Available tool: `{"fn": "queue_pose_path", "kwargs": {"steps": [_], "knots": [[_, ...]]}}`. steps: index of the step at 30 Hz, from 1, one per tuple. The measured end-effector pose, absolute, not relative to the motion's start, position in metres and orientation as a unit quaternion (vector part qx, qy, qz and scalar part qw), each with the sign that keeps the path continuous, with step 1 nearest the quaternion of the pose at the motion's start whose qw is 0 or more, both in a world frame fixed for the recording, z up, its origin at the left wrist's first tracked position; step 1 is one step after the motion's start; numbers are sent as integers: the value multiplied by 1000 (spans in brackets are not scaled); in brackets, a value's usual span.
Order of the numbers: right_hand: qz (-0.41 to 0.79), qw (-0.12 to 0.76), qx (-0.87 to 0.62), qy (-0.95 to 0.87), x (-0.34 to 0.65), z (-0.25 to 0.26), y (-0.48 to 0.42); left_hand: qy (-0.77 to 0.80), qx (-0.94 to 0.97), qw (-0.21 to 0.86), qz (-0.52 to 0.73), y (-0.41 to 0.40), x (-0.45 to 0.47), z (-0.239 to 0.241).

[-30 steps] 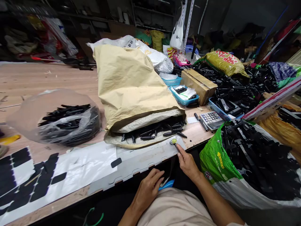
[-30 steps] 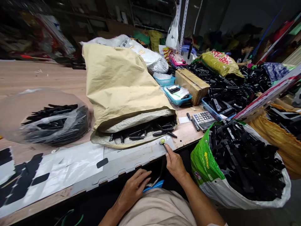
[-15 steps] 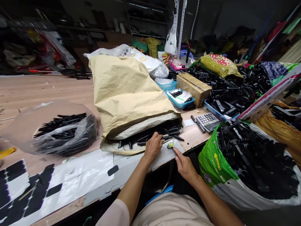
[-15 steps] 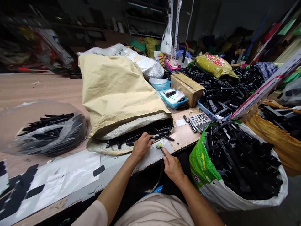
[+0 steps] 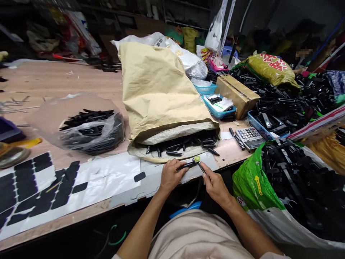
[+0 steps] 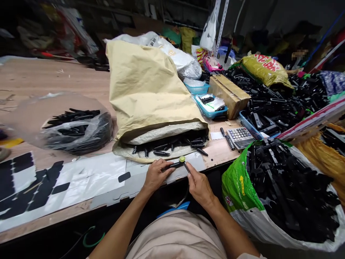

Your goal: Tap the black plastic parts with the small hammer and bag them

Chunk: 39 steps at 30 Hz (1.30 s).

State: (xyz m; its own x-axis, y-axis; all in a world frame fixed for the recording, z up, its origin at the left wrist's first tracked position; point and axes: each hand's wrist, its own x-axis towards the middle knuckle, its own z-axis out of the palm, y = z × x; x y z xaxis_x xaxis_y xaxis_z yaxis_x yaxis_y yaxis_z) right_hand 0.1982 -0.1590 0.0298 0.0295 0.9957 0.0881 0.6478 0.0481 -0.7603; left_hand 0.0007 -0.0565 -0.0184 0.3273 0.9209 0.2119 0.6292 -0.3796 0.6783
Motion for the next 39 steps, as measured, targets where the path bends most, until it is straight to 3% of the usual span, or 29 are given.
{"fn": "queue_pose_path", "kwargs": {"steps": [10, 16, 29, 39], "knots": [[267, 265, -622, -687, 175, 39, -153, 522, 752, 277, 291, -57, 4, -13], [258, 298, -631, -669, 184, 47, -152, 521, 757, 268, 291, -56, 5, -13], [240, 272, -665, -653, 198, 47, -158, 527, 752, 261, 298, -60, 5, -12], [252, 259, -706, -609, 213, 24, -164, 447, 754, 268, 401, -66, -1, -12]]}}
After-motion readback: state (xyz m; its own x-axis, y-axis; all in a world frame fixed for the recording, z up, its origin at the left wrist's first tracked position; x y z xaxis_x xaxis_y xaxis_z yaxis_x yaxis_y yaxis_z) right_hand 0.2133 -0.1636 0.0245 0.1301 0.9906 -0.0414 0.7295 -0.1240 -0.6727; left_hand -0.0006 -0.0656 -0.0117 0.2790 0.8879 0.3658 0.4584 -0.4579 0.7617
